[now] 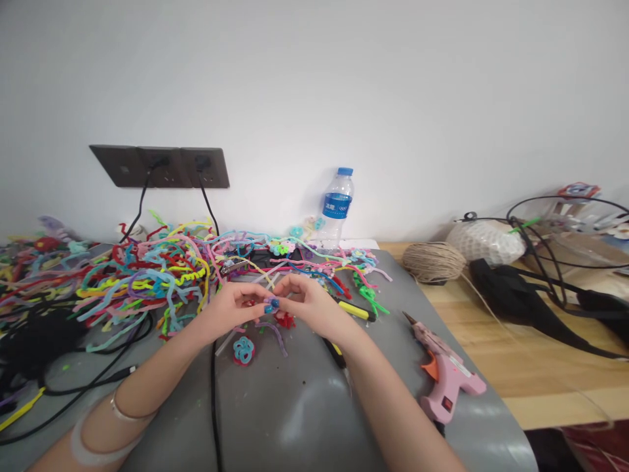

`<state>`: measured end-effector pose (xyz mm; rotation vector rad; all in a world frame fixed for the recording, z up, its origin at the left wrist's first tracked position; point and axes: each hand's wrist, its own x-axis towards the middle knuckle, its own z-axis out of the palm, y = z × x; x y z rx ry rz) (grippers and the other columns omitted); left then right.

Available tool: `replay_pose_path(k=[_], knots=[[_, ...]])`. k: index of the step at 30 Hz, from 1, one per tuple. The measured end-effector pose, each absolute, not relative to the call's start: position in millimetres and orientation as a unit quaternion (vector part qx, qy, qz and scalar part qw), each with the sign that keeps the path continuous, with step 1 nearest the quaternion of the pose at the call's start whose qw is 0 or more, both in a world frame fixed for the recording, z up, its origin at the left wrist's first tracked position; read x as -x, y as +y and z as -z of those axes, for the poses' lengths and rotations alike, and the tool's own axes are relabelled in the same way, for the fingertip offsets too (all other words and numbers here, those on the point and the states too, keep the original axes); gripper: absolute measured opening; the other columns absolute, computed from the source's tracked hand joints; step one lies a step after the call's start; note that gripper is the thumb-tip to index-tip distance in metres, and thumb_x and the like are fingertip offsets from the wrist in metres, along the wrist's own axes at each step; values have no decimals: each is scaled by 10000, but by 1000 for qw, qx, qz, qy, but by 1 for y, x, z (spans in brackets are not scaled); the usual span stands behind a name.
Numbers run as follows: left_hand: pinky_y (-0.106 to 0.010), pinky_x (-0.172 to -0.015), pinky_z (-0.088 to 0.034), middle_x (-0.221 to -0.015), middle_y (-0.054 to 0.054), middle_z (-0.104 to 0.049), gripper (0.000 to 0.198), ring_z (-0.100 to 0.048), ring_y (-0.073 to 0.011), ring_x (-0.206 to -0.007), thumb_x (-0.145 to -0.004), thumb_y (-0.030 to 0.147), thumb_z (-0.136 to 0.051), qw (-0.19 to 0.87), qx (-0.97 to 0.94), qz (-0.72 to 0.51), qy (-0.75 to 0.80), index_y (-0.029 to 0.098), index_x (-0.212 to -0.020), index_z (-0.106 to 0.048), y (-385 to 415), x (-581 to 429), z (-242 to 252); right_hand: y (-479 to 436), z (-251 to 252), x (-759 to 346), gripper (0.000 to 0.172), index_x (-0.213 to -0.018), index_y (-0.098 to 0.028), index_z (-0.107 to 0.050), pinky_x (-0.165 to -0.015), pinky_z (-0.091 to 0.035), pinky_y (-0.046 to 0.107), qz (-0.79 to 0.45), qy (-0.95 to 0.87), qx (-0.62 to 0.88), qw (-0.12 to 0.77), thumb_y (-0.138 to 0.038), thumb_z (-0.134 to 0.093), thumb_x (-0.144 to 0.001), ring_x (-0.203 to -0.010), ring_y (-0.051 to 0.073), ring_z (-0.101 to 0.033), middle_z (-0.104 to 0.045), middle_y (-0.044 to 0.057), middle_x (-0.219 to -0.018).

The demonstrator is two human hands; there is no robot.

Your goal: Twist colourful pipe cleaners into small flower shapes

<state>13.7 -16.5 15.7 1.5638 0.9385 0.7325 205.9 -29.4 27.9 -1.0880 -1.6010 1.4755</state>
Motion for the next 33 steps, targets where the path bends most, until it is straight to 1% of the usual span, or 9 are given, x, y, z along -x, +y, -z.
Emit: replay_pose_path(k=[3, 8, 13, 17, 24, 27, 30, 31, 33], knots=[[-217, -554, -466, -735, -36, -660, 193, -568, -134, -629, -721, 277, -710, 571, -642, -333, 389, 139, -851, -739, -15, -14, -16, -31, -27, -204, 327, -843, -180, -586, -631, -474, 272, -595, -584, 410, 370, -443, -752, -741, -654, 138, -628, -635, 0, -781], [-223, -553, -464, -719, -18, -635, 253, -554, -125, -620, -671, 318, -746, 612, -582, -363, 394, 135, -838, -694, -15, -14, -14, -31, -22, -203, 332, -846, -182, -618, -695, -512, 297, -590, -556, 420, 408, -496, -704, -780, -697, 162, -661, -677, 21, -747], [-204, -529, -437, -686, 3, -589, 276, -522, -111, -606, -690, 352, -741, 608, -585, -358, 400, 134, -834, -656, -14, -14, -14, -31, -20, -202, 276, -803, -188, -608, -677, -508, 287, -560, -569, 427, 424, -421, -743, -742, -686, 157, -646, -658, 3, -746], [-203, -526, -435, -729, -11, -609, 284, -522, -112, -614, -719, 384, -719, 590, -606, -355, 399, 135, -844, -665, -16, -14, -17, -31, -21, -200, 224, -803, -185, -606, -647, -492, 277, -551, -579, 427, 423, -380, -711, -769, -648, 143, -620, -639, -8, -707], [-203, -502, -412, -684, -1, -591, 260, -494, -105, -575, -737, 385, -706, 557, -632, -357, 404, 136, -806, -674, -16, -14, -21, -34, -22, -196, 200, -807, -183, -600, -652, -486, 267, -552, -578, 421, 429, -354, -697, -770, -653, 133, -615, -621, -14, -733], [-207, -538, -446, -744, -19, -624, 254, -534, -118, -632, -745, 357, -709, 567, -626, -356, 401, 138, -868, -680, -15, -13, -19, -34, -22, -197, 201, -819, -188, -600, -645, -490, 271, -537, -583, 428, 435, -364, -686, -773, -654, 141, -619, -622, -10, -728], [-214, -546, -477, -873, -40, -648, 351, -582, -137, -701, -724, 351, -740, 596, -597, -371, 388, 155, -1006, -663, -15, -13, -18, -33, -20, -198, 206, -835, -193, -591, -625, -491, 267, -522, -576, 438, 452, -381, -662, -793, -633, 140, -613, -611, -11, -709], [-214, -533, -479, -882, -42, -648, 388, -591, -141, -704, -720, 371, -747, 610, -577, -380, 388, 160, -1031, -652, -15, -14, -17, -33, -20, -199, 202, -840, -196, -583, -603, -486, 262, -516, -574, 439, 460, -384, -649, -805, -611, 134, -604, -600, -16, -700], [-210, -506, -471, -826, -38, -647, 407, -593, -136, -666, -731, 446, -736, 645, -530, -388, 390, 154, -999, -644, -15, -14, -17, -34, -19, -199, 168, -852, -203, -569, -561, -475, 252, -498, -583, 432, 475, -362, -621, -832, -564, 123, -584, -575, -30, -678]])
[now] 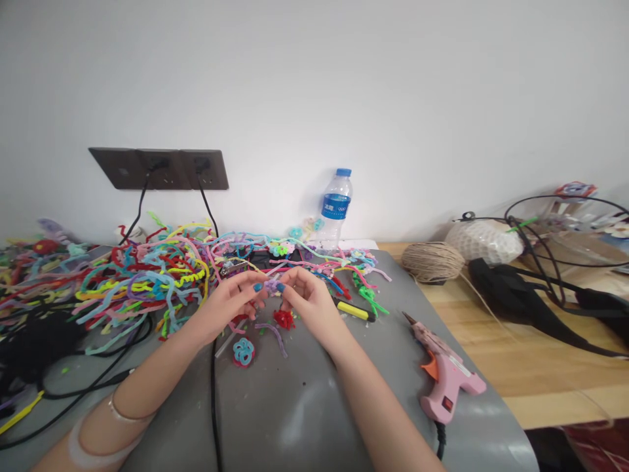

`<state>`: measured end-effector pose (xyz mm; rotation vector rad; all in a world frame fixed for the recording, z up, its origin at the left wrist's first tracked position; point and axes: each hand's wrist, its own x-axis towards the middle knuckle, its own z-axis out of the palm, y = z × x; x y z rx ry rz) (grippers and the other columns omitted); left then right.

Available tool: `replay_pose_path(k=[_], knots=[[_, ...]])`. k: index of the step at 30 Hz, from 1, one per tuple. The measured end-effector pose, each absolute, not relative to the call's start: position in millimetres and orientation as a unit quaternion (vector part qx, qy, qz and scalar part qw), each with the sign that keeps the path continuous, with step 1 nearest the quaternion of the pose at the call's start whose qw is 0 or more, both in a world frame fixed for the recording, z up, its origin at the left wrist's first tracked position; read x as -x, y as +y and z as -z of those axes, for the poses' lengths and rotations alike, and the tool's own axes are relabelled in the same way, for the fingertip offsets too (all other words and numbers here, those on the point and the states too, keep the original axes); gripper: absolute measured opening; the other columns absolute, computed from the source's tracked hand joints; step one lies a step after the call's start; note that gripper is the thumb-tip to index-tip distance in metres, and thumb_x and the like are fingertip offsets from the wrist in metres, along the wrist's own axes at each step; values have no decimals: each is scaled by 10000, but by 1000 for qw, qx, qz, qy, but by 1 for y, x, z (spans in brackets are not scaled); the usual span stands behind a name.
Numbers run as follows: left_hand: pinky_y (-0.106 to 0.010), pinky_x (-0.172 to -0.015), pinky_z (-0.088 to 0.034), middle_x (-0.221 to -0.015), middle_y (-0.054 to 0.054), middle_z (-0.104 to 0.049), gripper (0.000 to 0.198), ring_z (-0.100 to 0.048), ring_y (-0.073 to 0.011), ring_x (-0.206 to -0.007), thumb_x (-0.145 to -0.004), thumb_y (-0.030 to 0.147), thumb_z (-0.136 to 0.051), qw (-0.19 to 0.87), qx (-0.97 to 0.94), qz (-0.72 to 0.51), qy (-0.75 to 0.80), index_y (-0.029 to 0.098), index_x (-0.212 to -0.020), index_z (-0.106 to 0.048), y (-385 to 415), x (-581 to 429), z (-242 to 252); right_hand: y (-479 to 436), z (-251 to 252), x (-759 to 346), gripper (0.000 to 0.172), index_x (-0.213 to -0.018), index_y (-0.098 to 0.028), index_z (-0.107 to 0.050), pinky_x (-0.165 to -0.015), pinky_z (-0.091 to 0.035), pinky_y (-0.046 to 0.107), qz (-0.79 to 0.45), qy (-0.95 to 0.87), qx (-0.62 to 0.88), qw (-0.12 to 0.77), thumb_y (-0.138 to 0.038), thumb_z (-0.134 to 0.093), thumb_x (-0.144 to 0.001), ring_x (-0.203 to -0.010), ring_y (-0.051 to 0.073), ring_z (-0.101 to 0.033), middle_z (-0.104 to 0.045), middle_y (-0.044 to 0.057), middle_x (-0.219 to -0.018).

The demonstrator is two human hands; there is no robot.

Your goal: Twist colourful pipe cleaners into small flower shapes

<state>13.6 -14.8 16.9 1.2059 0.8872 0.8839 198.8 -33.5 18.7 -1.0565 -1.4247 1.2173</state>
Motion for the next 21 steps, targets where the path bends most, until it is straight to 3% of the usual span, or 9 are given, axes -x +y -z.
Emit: replay_pose_path(k=[3, 8, 12, 15, 21], knots=[[-202, -503, -470, -717, -25, -633, 405, -579, -115, -605, -735, 508, -727, 690, -477, -384, 385, 137, -875, -643, -14, -13, -14, -35, -18, -197, 67, -851, -211, -568, -581, -497, 258, -451, -620, 413, 492, -274, -592, -845, -597, 131, -608, -594, -20, -712], [-226, -591, -534, -745, 0, -628, 348, -605, -119, -668, -684, 365, -810, 666, -490, -423, 370, 150, -910, -656, -11, -12, -6, -37, -16, -193, 24, -839, -211, -617, -748, -546, 300, -397, -643, 404, 515, -218, -596, -829, -798, 170, -662, -654, 27, -849], [-243, -636, -551, -780, -14, -658, 280, -624, -127, -691, -716, 319, -783, 590, -541, -467, 376, 155, -893, -640, -9, -12, -5, -37, -13, -189, 175, -922, -216, -615, -737, -569, 318, -471, -572, 407, 535, -358, -656, -828, -794, 181, -680, -684, 41, -887], [-234, -649, -548, -763, -17, -670, 239, -636, -129, -686, -717, 294, -774, 551, -575, -472, 378, 152, -868, -656, -10, -13, -7, -36, -9, -184, 285, -879, -203, -631, -717, -573, 320, -524, -537, 402, 525, -442, -733, -762, -723, 172, -676, -693, 34, -834], [-256, -658, -564, -739, -34, -710, 246, -674, -153, -669, -781, 386, -710, 579, -569, -441, 382, 155, -866, -705, -12, -12, -11, -33, -5, -184, 339, -805, -191, -660, -672, -556, 304, -536, -515, 427, 515, -494, -770, -699, -692, 176, -669, -708, 30, -754]])
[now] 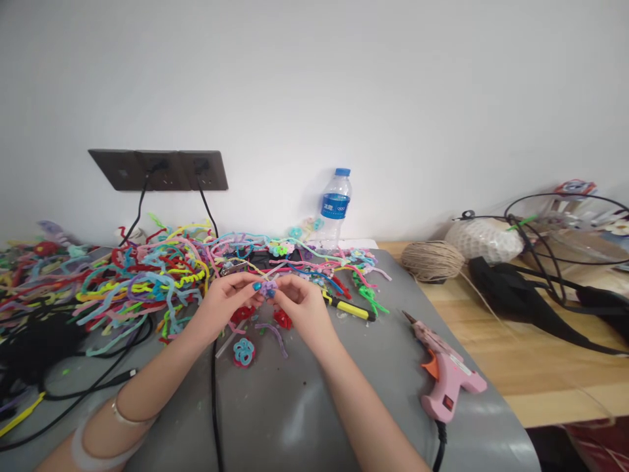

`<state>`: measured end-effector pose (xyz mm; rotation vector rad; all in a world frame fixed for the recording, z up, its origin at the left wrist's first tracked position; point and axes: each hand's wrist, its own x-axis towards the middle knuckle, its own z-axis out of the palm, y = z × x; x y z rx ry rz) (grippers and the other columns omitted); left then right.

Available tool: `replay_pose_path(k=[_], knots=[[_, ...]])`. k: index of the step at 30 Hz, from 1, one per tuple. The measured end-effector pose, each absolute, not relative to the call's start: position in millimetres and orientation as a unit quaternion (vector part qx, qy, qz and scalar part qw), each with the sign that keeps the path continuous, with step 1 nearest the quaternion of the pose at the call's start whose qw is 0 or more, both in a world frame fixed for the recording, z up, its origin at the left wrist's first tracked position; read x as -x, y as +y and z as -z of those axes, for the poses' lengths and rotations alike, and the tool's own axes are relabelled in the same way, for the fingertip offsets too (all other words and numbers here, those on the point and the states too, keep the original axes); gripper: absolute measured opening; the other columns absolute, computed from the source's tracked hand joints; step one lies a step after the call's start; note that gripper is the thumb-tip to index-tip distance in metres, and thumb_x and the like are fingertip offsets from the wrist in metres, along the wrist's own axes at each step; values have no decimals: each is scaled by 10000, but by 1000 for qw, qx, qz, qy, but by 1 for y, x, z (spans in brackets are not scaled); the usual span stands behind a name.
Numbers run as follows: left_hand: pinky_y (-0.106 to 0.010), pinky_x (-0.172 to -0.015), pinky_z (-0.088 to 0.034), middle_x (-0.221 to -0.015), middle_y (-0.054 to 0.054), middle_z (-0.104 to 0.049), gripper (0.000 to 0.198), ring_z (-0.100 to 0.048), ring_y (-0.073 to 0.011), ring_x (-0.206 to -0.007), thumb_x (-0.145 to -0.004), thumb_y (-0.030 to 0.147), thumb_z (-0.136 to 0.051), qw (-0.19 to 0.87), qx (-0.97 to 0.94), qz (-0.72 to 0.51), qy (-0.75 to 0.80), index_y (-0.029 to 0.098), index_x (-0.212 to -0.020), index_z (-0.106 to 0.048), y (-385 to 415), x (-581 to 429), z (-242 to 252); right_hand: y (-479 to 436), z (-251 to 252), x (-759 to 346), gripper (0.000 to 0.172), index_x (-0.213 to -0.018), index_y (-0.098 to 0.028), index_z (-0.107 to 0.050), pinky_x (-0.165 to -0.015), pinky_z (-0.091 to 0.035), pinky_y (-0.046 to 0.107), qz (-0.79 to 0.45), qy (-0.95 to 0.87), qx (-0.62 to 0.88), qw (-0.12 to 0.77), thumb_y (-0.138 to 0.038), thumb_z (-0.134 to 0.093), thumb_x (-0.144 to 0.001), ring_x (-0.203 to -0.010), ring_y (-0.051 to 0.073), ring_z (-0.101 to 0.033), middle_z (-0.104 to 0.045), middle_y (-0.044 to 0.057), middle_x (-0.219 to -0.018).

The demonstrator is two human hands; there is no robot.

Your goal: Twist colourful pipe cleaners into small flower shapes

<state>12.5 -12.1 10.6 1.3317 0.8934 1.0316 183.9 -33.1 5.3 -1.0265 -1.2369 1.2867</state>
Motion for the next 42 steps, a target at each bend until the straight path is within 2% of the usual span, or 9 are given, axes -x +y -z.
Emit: replay_pose_path(k=[8, 14, 18, 23, 29, 36, 42], knots=[[-274, -660, -569, -746, -32, -712, 331, -691, -164, -668, -654, 375, -821, 634, -525, -415, 388, 146, -845, -678, -13, -14, -12, -34, -8, -194, 321, -835, -196, -711, -687, -560, 329, -529, -502, 459, 508, -477, -775, -694, -678, 184, -662, -724, 42, -770], [-242, -610, -557, -692, 5, -661, 344, -661, -128, -627, -648, 359, -834, 683, -454, -418, 391, 148, -834, -635, -15, -17, -11, -34, -9, -194, 420, -835, -181, -706, -657, -546, 297, -568, -452, 445, 524, -589, -694, -738, -667, 167, -667, -713, 54, -761], [-228, -609, -552, -704, -2, -647, 395, -645, -122, -656, -604, 370, -860, 707, -439, -393, 391, 135, -829, -637, -16, -18, -14, -34, -10, -191, 374, -833, -186, -680, -619, -537, 286, -552, -489, 460, 495, -519, -766, -686, -652, 162, -650, -695, 26, -733], [-241, -614, -556, -759, -4, -634, 386, -632, -135, -707, -653, 424, -819, 671, -486, -403, 388, 154, -880, -663, -16, -18, -14, -34, -10, -191, 302, -779, -188, -643, -597, -521, 287, -535, -518, 467, 476, -462, -746, -706, -603, 156, -628, -656, 0, -666], [-221, -555, -517, -668, 2, -611, 329, -586, -119, -603, -680, 436, -785, 605, -569, -386, 402, 145, -763, -659, -16, -18, -13, -35, -9, -191, 227, -805, -191, -630, -556, -474, 265, -522, -547, 456, 469, -398, -693, -736, -595, 144, -591, -636, 0, -704], [-220, -569, -516, -683, 5, -608, 280, -580, -116, -601, -719, 403, -757, 588, -592, -383, 396, 150, -767, -647, -17, -18, -10, -37, -13, -189, 139, -764, -201, -568, -509, -393, 251, -479, -595, 472, 440, -334, -601, -791, -539, 130, -496, -563, -20, -640], [-236, -601, -534, -702, 13, -605, 297, -610, -125, -643, -705, 411, -779, 625, -530, -418, 391, 160, -777, -637, -18, -22, -7, -40, -8, -177, 212, -788, -219, -513, -488, -362, 234, -484, -537, 452, 523, -410, -601, -815, -548, 120, -460, -514, -26, -676]])
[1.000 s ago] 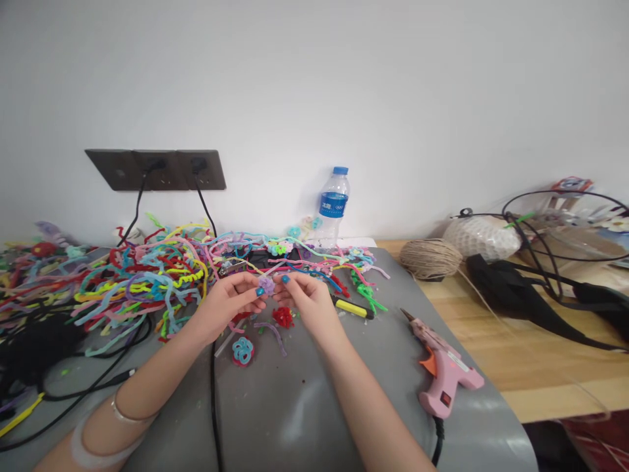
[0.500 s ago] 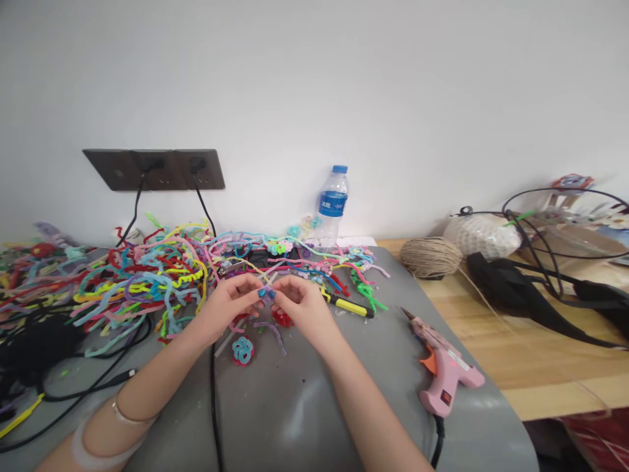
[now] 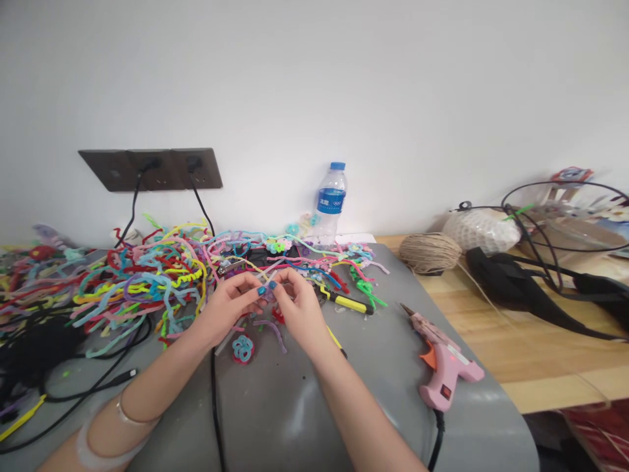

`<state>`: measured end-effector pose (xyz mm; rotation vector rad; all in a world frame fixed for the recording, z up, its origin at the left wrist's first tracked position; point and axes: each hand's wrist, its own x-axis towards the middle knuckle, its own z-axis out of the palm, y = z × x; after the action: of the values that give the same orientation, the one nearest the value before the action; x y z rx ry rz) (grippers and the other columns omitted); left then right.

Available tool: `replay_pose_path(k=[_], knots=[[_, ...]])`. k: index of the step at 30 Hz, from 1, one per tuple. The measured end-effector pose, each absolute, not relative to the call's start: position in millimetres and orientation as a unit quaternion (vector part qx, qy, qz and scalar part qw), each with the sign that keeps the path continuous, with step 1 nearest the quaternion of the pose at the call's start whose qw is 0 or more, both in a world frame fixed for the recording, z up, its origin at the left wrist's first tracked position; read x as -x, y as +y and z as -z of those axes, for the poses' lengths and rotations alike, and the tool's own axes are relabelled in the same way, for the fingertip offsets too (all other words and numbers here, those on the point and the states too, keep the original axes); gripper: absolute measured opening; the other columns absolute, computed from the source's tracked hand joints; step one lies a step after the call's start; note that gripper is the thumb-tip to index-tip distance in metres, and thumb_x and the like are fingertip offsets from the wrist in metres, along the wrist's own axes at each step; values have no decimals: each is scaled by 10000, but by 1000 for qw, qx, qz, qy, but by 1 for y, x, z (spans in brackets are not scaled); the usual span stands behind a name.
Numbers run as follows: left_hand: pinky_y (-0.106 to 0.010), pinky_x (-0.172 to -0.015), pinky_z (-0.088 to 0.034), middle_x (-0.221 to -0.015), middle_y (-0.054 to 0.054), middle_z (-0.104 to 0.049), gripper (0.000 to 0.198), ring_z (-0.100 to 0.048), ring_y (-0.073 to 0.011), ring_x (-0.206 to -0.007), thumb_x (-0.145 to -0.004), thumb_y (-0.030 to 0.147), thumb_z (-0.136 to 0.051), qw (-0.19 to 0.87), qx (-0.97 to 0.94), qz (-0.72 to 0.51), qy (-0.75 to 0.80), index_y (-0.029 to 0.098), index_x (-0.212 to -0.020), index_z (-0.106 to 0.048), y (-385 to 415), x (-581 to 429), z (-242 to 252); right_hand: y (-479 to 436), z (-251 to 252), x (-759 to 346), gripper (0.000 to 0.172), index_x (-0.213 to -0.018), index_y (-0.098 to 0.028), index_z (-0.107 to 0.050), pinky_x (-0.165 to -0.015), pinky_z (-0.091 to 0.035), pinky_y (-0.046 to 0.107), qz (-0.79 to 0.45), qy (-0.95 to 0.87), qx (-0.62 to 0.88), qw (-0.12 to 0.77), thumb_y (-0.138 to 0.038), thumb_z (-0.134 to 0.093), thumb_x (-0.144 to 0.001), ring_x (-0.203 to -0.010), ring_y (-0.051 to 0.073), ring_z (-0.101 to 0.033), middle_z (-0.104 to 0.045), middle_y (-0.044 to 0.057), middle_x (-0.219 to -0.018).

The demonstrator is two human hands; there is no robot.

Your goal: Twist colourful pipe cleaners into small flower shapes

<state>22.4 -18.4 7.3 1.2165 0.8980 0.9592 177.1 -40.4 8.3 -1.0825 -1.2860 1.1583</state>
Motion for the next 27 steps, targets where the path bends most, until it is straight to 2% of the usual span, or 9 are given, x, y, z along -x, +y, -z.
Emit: replay_pose_path(k=[5, 11, 16, 20, 27], knots=[[-253, -637, -546, -683, 23, -626, 345, -620, -114, -606, -636, 416, -821, 654, -475, -434, 399, 161, -756, -622, -20, -26, -10, -39, -4, -171, 335, -794, -218, -539, -484, -417, 239, -532, -470, 433, 556, -514, -689, -747, -538, 115, -468, -529, -23, -696], [-245, -653, -553, -641, 41, -621, 365, -625, -107, -598, -589, 427, -843, 637, -446, -473, 414, 170, -700, -610, -20, -27, -11, -36, -8, -175, 398, -839, -208, -622, -523, -494, 253, -565, -427, 434, 557, -571, -713, -702, -633, 148, -572, -616, 17, -778], [-255, -681, -561, -707, 4, -680, 356, -649, -121, -637, -607, 434, -841, 657, -446, -451, 406, 155, -745, -669, -17, -24, -10, -35, -6, -185, 318, -841, -194, -663, -581, -530, 272, -557, -469, 437, 529, -459, -762, -694, -634, 146, -604, -662, 17, -769], [-242, -633, -555, -725, -19, -694, 354, -660, -137, -657, -674, 471, -794, 655, -476, -421, 409, 150, -788, -695, -12, -18, -8, -35, -7, -197, 238, -829, -189, -722, -610, -531, 287, -518, -499, 473, 509, -400, -737, -720, -631, 154, -624, -704, 27, -754], [-217, -582, -529, -711, 0, -668, 287, -656, -127, -627, -704, 376, -788, 636, -539, -387, 395, 156, -854, -682, -12, -16, -5, -37, -16, -204, 158, -794, -195, -763, -646, -541, 307, -493, -543, 491, 471, -326, -726, -714, -669, 185, -654, -748, 37, -754]])
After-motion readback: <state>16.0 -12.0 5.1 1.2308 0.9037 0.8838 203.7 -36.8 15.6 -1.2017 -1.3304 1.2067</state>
